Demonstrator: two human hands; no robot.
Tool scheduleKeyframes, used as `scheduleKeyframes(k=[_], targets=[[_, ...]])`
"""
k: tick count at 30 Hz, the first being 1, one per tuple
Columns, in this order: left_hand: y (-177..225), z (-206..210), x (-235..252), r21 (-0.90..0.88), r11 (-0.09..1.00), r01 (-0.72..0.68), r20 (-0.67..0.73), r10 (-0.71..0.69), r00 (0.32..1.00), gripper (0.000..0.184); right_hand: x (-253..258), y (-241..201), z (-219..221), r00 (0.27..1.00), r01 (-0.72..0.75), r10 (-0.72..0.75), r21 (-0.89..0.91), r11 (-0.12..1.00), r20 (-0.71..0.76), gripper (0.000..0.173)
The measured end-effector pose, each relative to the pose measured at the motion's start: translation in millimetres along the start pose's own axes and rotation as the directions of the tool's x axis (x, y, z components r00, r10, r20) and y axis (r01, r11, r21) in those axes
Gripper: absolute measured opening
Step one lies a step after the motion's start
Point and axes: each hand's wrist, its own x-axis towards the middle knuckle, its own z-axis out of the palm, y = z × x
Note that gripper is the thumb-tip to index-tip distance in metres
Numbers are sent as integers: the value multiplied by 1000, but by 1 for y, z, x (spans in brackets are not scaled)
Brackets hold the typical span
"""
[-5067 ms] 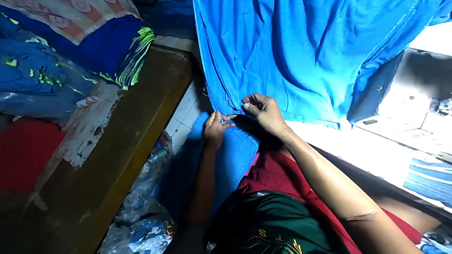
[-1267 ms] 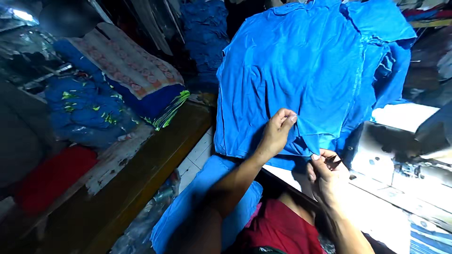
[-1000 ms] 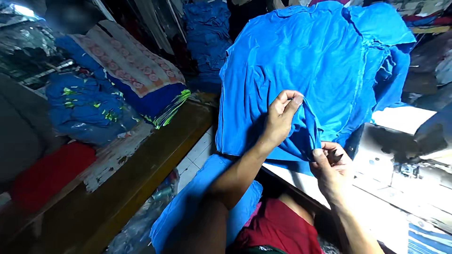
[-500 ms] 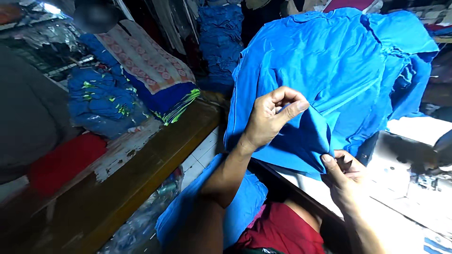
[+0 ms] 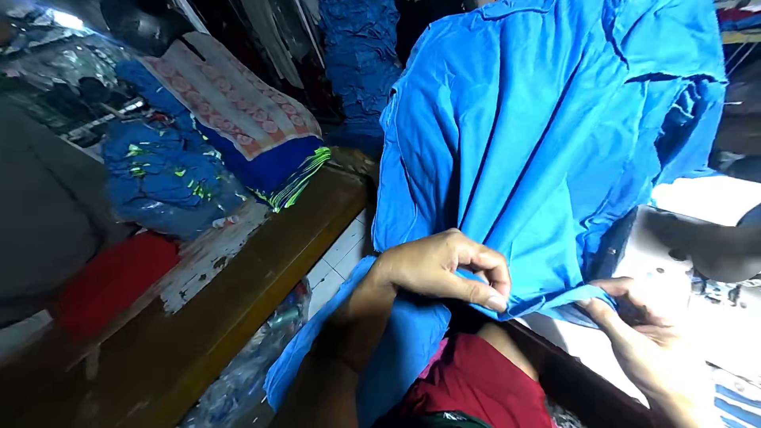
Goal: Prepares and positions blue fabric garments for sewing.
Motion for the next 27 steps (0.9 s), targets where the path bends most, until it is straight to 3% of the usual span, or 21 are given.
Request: scheduleKeyframes(k=[3,5,9,12,16,22,24,27], targets=[[11,2,-5,-16,998,-63,77,64,995,19,-14,-8,-11,997,6,-6,-10,1000,71,8],[17,6,-10,53,998,-41,43,39,998,20,-25,-16,-16,993,29,-23,-50,998,118,7],[5,16,4,196,963,185,-283,-126,951,12,-47,-14,-32,986,-37,41,-25,999,163,11],[-34,23,29,319,927,196,-433,-41,900,8,-65,-7,-46,970,-228,224,26,973,99,11],[-73,44,50,419,882,218,-397,-38,917,9,-87,-7,-67,942,-330,327,36,943,80,17],[-106,67,63,441,861,254,-272,-141,952,10,-106,3,-93,820,-554,571,-197,809,36,25],[-111,72,64,446,855,266,-257,-162,953,9,-105,8,-91,821,-546,570,-319,775,-21,27],[-110,76,63,406,870,281,-273,-177,945,8,-98,14,-80,892,-433,435,-504,747,-122,19]])
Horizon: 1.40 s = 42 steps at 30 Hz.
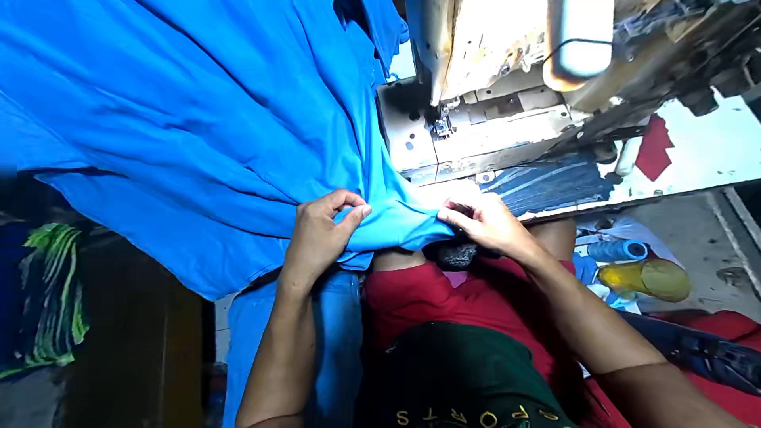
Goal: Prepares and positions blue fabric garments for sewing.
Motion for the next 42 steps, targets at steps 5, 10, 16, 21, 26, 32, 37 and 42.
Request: scheduleKeyframes(k=[5,10,16,21,26,32,37,42], targets=[[9,0,-2,-105,994,-4,-53,-1,999,9,17,-9,17,984,132,-121,81,988,-129,17],[15,-1,-1,-220,975,-14,-103,-9,995,10,24,-14,32,971,142,-131,43,989,-201,35],[21,-3,0,-224,974,25,-103,-49,993,8,22,-4,38,936,210,-260,-217,953,-237,16],[16,0,2,-234,972,21,-107,-48,993,6,17,-10,20,953,185,-151,110,977,-263,19],[18,4,6,-217,975,51,-118,-78,990,7,21,-12,17,966,178,-127,224,958,-226,29],[8,7,15,-178,984,17,-95,-34,995,9,21,-6,13,952,186,-144,137,973,-269,8],[10,13,18,-199,980,18,-105,-40,994,11,9,-7,2,954,120,-50,222,968,-295,11],[21,23,23,-219,976,9,-98,-32,995,15,0,-6,-3,945,166,-59,316,934,-323,16]])
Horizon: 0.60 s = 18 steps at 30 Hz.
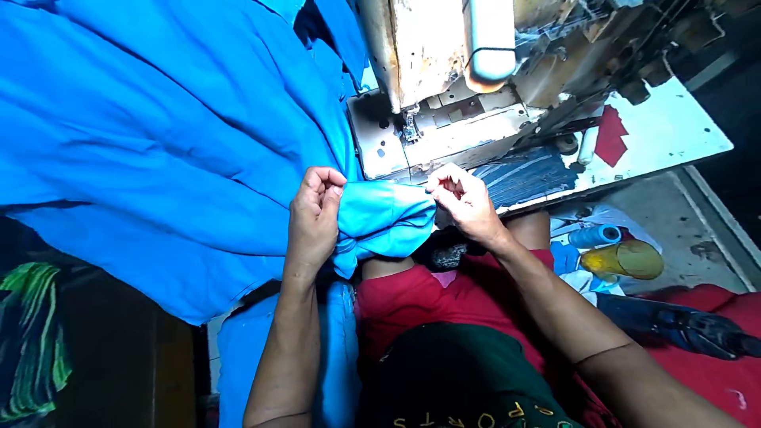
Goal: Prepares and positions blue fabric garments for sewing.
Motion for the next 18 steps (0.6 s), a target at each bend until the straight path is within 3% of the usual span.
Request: scheduleKeyframes(k=[3,7,9,18], targets=[[1,1,2,67,995,-79,18,78,997,26,-4,-6,-1,998,65,-65,35,997,-23,18],[10,1,0,50,988,-145,62,142,988,20,-9,-10,-1,987,130,-131,-22,991,-92,22],[13,4,-2,56,984,-168,29,166,986,26,-12,-8,-1,980,150,-154,-47,988,-122,20],[19,19,-9,218,923,-318,-136,351,926,20,-24,-11,0,965,149,-156,-51,988,-213,14]])
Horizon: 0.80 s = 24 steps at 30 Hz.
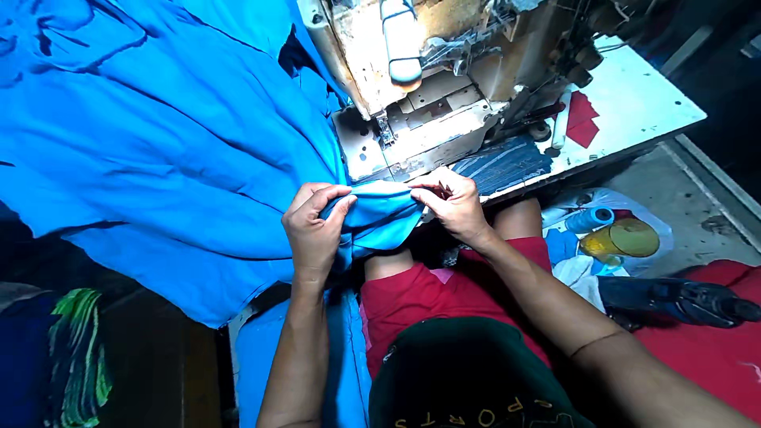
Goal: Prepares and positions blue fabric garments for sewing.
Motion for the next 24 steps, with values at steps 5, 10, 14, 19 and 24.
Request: scheduleKeyframes(k=[5,10,14,19,24], targets=[[-1,21,11,-153,976,152,52,-146,988,11,1,12,-2,995,-102,102,28,994,-22,8],[-4,44,44,-256,924,285,164,-249,955,10,16,29,0,979,-194,193,4,981,64,9],[-25,67,100,103,977,187,140,-201,970,16,25,28,5,959,-254,258,-45,966,119,16],[-43,86,118,287,940,185,143,-233,962,28,28,27,13,955,-298,297,82,951,22,10],[-54,103,136,334,913,233,114,-285,952,42,42,24,19,955,-279,289,128,952,-69,25]])
